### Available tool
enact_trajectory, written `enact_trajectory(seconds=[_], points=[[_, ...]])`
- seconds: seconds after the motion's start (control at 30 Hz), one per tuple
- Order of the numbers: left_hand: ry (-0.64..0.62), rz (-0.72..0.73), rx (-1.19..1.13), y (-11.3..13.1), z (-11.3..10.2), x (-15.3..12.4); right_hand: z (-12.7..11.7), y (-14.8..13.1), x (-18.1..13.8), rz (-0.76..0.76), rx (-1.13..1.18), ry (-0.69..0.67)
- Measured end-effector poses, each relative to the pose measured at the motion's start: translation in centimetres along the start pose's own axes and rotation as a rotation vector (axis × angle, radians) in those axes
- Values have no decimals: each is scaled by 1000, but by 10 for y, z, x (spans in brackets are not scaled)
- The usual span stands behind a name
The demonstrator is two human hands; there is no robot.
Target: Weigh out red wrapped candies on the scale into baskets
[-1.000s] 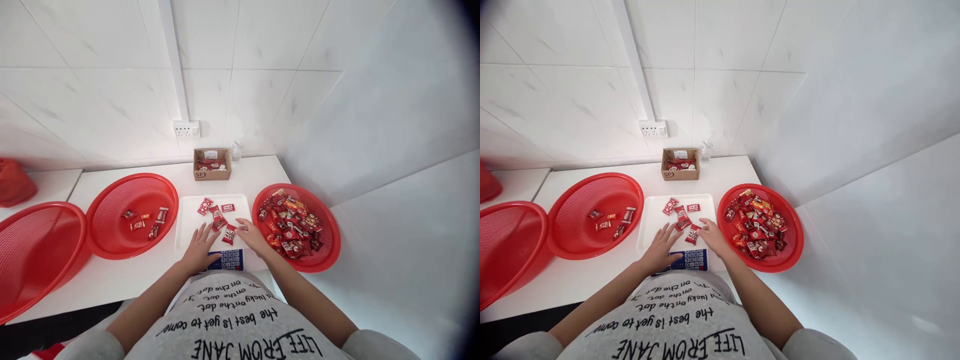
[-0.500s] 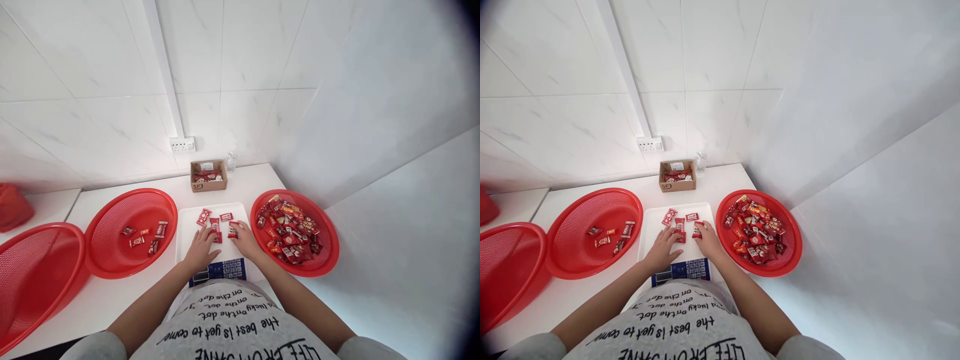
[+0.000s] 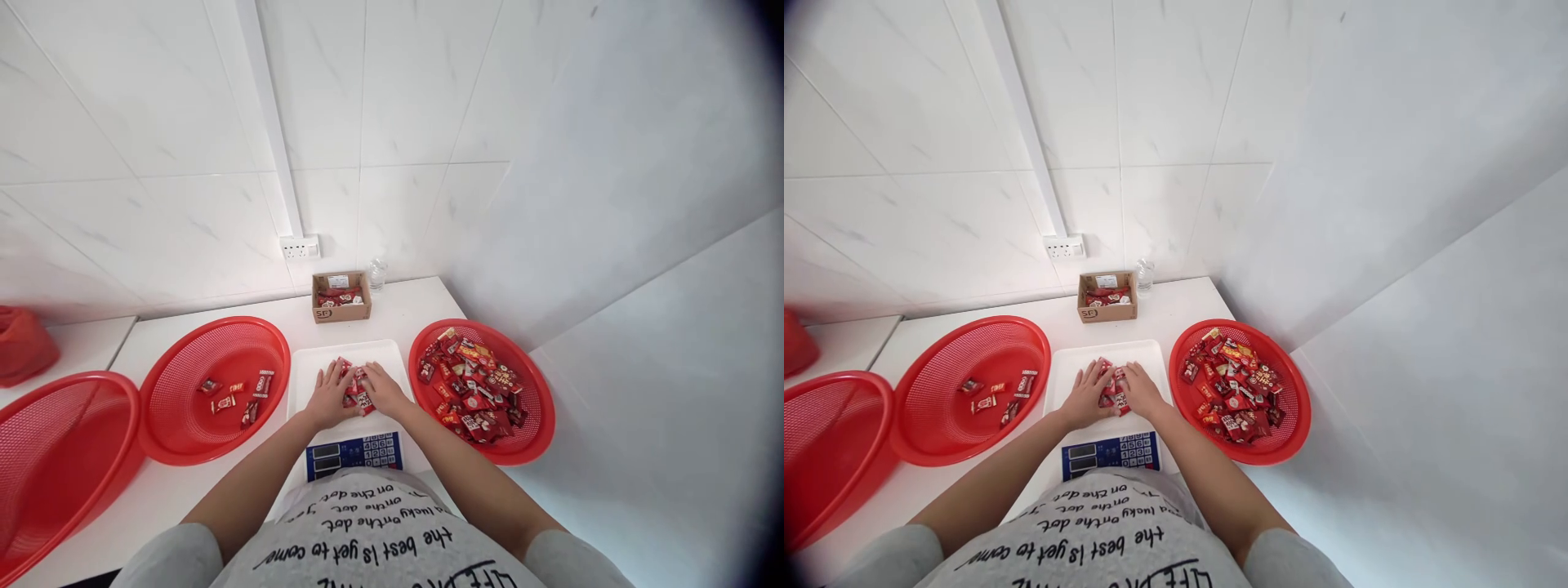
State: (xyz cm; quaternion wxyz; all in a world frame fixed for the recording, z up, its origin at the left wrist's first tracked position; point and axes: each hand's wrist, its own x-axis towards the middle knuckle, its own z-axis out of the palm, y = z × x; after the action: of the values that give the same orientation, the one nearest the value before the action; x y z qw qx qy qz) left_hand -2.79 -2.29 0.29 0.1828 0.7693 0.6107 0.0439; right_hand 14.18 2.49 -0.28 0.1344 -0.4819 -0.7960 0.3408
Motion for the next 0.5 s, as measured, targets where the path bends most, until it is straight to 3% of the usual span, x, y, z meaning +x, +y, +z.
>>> enact_trajectory(seconds=[0.23,0.5], points=[[70,15,30,9,18,-36,1,8,-38,-48,49,-1],[159,102,97,24,19,-19,-2,-6,-46,-75,191,-52]])
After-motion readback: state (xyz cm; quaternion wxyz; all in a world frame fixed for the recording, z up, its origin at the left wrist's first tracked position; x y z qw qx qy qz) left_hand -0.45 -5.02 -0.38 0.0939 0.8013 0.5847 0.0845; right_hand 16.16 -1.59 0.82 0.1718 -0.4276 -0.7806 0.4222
